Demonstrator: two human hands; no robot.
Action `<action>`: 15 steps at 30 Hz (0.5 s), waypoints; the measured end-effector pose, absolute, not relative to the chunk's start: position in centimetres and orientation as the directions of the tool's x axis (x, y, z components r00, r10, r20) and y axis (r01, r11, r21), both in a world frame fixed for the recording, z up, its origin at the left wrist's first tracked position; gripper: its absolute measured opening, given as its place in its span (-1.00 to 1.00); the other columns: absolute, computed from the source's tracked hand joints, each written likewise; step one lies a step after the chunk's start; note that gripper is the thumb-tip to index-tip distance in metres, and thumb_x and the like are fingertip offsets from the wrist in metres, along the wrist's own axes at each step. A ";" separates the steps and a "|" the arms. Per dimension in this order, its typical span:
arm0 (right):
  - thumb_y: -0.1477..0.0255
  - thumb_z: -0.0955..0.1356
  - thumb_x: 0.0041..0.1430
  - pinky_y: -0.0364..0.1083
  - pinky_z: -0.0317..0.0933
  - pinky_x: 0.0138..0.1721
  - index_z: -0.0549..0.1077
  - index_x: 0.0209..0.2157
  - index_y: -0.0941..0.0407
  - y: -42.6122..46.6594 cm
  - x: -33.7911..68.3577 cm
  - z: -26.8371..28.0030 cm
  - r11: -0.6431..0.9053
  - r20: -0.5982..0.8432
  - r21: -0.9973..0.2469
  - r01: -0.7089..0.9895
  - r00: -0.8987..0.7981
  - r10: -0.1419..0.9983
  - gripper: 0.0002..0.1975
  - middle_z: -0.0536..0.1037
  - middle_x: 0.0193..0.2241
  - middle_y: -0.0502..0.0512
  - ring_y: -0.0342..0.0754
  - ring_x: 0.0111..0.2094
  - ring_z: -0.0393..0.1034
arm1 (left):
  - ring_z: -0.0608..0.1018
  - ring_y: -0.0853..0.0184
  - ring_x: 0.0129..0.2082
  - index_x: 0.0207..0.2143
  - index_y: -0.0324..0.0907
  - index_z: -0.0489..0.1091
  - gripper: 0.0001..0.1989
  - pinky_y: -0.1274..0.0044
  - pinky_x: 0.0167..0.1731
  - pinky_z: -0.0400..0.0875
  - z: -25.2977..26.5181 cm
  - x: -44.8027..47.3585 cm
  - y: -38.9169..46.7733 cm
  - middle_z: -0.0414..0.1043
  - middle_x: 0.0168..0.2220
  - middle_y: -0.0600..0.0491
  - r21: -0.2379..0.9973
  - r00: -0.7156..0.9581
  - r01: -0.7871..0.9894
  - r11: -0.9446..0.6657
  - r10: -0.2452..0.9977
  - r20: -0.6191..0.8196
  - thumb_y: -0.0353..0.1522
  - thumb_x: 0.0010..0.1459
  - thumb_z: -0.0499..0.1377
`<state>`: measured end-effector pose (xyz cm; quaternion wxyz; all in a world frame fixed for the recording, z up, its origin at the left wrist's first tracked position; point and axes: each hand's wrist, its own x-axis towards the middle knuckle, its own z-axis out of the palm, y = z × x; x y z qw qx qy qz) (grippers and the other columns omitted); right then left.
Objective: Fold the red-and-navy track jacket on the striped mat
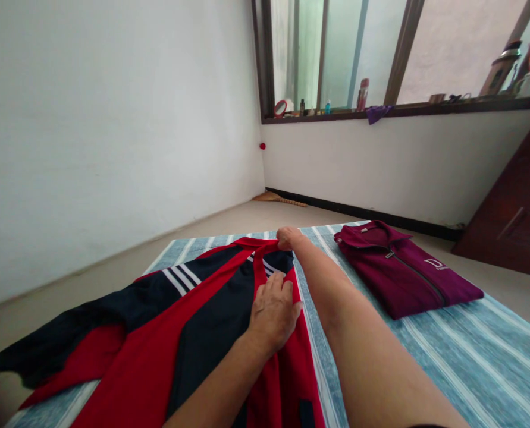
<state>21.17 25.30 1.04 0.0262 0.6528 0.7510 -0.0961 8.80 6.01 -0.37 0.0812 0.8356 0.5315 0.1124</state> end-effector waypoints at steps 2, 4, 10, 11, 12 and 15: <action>0.32 0.32 0.26 0.06 0.33 -0.12 0.37 -0.01 0.12 25.7 21.9 0.7 0.139 -0.182 -0.113 0.984 -0.158 0.971 -0.69 0.41 -0.03 0.14 0.01 -0.10 0.39 | 0.08 0.03 0.29 0.15 -0.32 0.24 -0.45 0.15 0.23 -0.04 -2.8 9.6 8.3 0.06 0.28 -0.27 0.170 0.396 0.900 -0.400 0.916 0.061 -0.20 0.18 0.09; 0.31 0.32 0.26 0.05 0.33 -0.12 0.38 -0.01 0.12 26.1 22.7 0.3 0.143 -0.193 -0.121 0.982 -0.164 0.967 -0.70 0.42 -0.03 0.14 0.01 -0.10 0.39 | 0.03 0.04 0.31 0.20 -0.31 0.18 -0.38 0.13 0.24 -0.08 -4.9 9.4 9.0 0.00 0.30 -0.28 0.156 0.408 0.897 -0.413 0.911 0.066 -0.10 0.21 0.01; 0.31 0.32 0.26 0.05 0.33 -0.12 0.37 -0.01 0.13 27.2 23.0 -1.3 0.054 -0.116 -0.169 0.984 -0.074 0.990 -0.70 0.42 -0.03 0.14 0.01 -0.10 0.39 | 0.03 0.05 0.31 0.22 -0.28 0.16 -0.35 0.13 0.24 -0.10 -6.4 8.9 8.5 -0.02 0.31 -0.25 0.121 0.417 0.896 -0.427 0.904 0.095 -0.06 0.22 -0.05; 0.31 0.32 0.26 0.05 0.33 -0.12 0.37 -0.01 0.14 27.3 22.7 -1.6 0.026 -0.090 -0.179 0.983 -0.043 0.995 -0.69 0.42 -0.04 0.14 0.01 -0.10 0.39 | 0.04 0.05 0.31 0.22 -0.28 0.17 -0.35 0.14 0.24 -0.10 -6.3 9.0 8.5 -0.01 0.30 -0.25 0.116 0.417 0.897 -0.427 0.903 0.101 -0.06 0.22 -0.05; 0.32 0.33 0.25 0.05 0.33 -0.12 0.37 -0.01 0.14 27.3 22.4 -2.0 -0.005 -0.062 -0.188 0.982 -0.007 0.998 -0.69 0.42 -0.04 0.15 0.01 -0.10 0.39 | 0.05 0.05 0.31 0.22 -0.28 0.17 -0.35 0.14 0.24 -0.09 -6.3 9.1 8.6 0.00 0.30 -0.25 0.113 0.418 0.896 -0.429 0.902 0.108 -0.06 0.22 -0.05; 0.31 0.32 0.26 0.05 0.33 -0.11 0.37 -0.01 0.13 27.2 21.4 -3.2 -0.084 0.041 -0.223 0.971 0.095 0.995 -0.70 0.41 -0.03 0.15 0.00 -0.10 0.39 | 0.08 0.04 0.29 0.21 -0.29 0.19 -0.36 0.16 0.23 -0.07 -6.4 9.2 8.7 0.04 0.29 -0.25 0.112 0.420 0.894 -0.434 0.898 0.132 -0.06 0.21 -0.03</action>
